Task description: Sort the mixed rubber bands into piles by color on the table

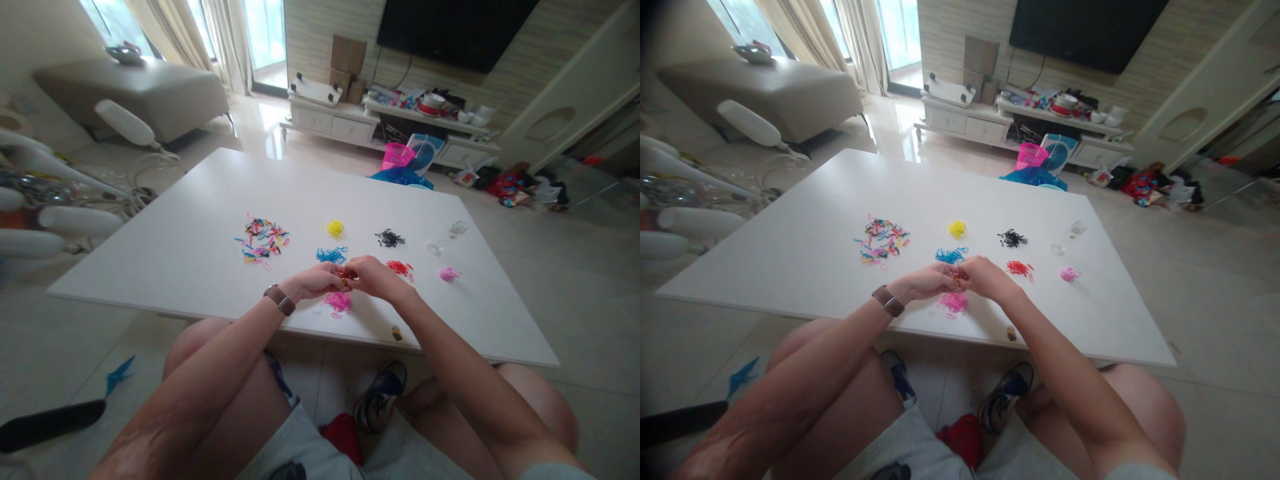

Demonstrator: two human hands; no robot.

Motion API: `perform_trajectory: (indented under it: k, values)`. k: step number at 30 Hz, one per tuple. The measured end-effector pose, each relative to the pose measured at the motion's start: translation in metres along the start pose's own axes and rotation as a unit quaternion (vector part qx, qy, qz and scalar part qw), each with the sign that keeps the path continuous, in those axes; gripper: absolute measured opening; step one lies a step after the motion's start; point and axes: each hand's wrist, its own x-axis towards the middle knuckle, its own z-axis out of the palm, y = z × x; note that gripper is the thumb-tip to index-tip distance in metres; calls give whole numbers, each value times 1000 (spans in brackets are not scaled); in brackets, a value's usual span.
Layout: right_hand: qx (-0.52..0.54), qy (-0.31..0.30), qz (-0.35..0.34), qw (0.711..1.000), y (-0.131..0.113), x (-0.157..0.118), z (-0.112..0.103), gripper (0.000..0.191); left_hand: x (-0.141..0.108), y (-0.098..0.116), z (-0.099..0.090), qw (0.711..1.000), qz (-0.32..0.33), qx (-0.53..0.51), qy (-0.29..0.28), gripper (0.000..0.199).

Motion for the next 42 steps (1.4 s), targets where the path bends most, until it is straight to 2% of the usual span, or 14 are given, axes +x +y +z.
perform_trajectory:
  k: [6, 13, 16, 20, 23, 26, 30, 33, 35, 38, 42]
  values:
    - [71, 65, 11, 995, 2, -6, 3, 8, -2, 4, 4, 1000, 5, 15, -5, 19]
    - [68, 144, 65, 985, -7, -10, 18, 9, -2, 5, 2, 998, 7, 57, -25, 18]
    - [68, 160, 96, 980, -10, -10, 22, 8, -2, 3, 2, 998, 3, 57, -29, 15]
    - [71, 163, 109, 978, -5, -12, 18, 6, -2, 2, 1, 999, -17, 43, -22, 22]
    - [35, 204, 136, 969, 17, -17, 6, 7, -1, 2, 0, 1000, -21, -6, -3, 25]
    - [-53, 232, 198, 951, 55, -28, -7, 6, 3, 1, -2, 997, -6, -69, 44, 28]
    - [-125, 193, 275, 933, 98, -47, -15, 7, 10, 1, -4, 978, 15, -145, 147, 31]
    - [-177, 160, 288, 927, 111, -56, -12, 11, 13, 4, -7, 965, 21, -198, 171, 29]
    - [-201, 158, 289, 923, 112, -58, -10, 16, 12, 5, -8, 960, 24, -221, 171, 31]
    - [-200, 197, 270, 921, 104, -55, -10, 16, 9, 7, -8, 957, 32, -239, 162, 29]
    - [-120, 268, 180, 939, 73, -41, -14, 15, 8, 7, -6, 959, 36, -242, 146, 27]
